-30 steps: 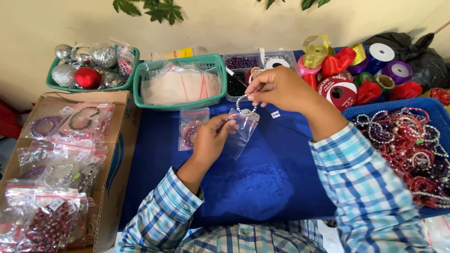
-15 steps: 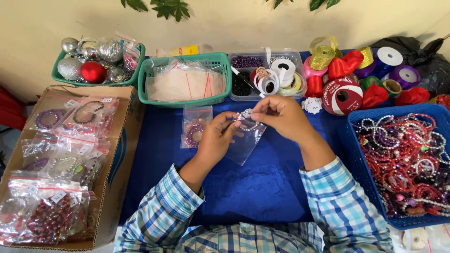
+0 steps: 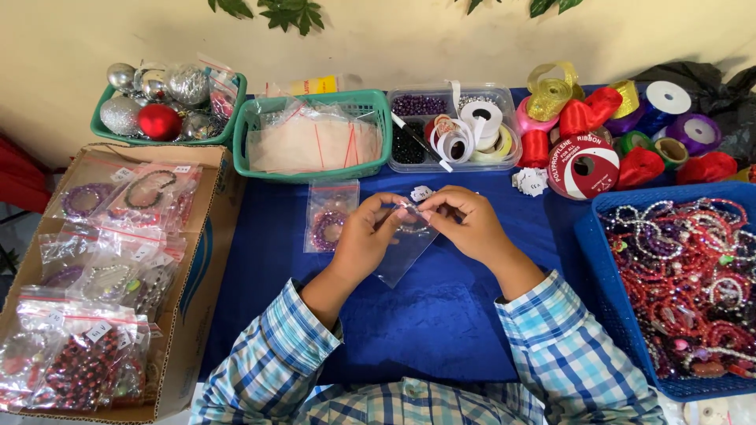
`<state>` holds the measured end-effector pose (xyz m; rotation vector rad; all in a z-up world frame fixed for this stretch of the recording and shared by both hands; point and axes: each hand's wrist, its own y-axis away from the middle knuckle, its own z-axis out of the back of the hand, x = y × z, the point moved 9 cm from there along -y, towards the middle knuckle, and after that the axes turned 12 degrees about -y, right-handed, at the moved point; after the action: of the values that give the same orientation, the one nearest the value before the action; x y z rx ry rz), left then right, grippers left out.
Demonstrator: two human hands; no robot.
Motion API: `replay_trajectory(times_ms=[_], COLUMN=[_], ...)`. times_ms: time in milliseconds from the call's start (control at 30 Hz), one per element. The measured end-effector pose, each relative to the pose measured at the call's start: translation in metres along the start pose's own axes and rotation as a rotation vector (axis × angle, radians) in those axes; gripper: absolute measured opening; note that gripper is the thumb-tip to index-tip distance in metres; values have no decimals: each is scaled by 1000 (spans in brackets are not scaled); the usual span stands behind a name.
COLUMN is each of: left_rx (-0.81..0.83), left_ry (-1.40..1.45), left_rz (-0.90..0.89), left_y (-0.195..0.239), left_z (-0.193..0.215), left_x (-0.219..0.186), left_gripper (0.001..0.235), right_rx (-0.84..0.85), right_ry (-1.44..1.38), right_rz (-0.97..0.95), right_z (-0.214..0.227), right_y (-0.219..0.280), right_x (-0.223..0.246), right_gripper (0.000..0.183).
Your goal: Packing beaded bracelets into small individual plastic bags.
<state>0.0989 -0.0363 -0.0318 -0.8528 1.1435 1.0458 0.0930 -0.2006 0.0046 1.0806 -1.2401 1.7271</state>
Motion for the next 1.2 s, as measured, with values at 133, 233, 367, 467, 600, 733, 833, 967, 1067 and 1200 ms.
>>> replay_trajectory(times_ms=[133,233,367,467,600,733,833,967,1067,1200], left_rx=[6,11,60,45,-2,76,112,112,111,69], left_ry=[4,27,82,225,442,513,469,400,355,301], left_rz=[17,-19,-59,-94,-114,-116,-127,-50,-4,-3], left_y=[0,-1,-1,-6,-10,-7,-8,-9,-7,-9], left_z=[-1,-2,-7,-6,1,-1,-8,-11,-11,-10], left_x=[4,7,7,17,25,12,19,29,27,33], left_gripper=[21,20,17,12,11,11,17,15,17,19], right_rx=[-17,-7,53,25,-57,-77,-125,-176,-188,-184], right_ry=[-50,-18,57,59,-247,-248,-251,-372,-410,-391], right_rz=[-44,-49,103,212,152,172,100,52,22,3], right_z=[1,-1,-9,-12,-8,-9,-7,-4,-4,-8], right_y=[2,3,4,6,4,8,10,11,12,14], right_x=[-6,-9,11,36,24,14,-1,-16,-21,-22], right_gripper=[16,11,12,15,16,12,9,9,10,12])
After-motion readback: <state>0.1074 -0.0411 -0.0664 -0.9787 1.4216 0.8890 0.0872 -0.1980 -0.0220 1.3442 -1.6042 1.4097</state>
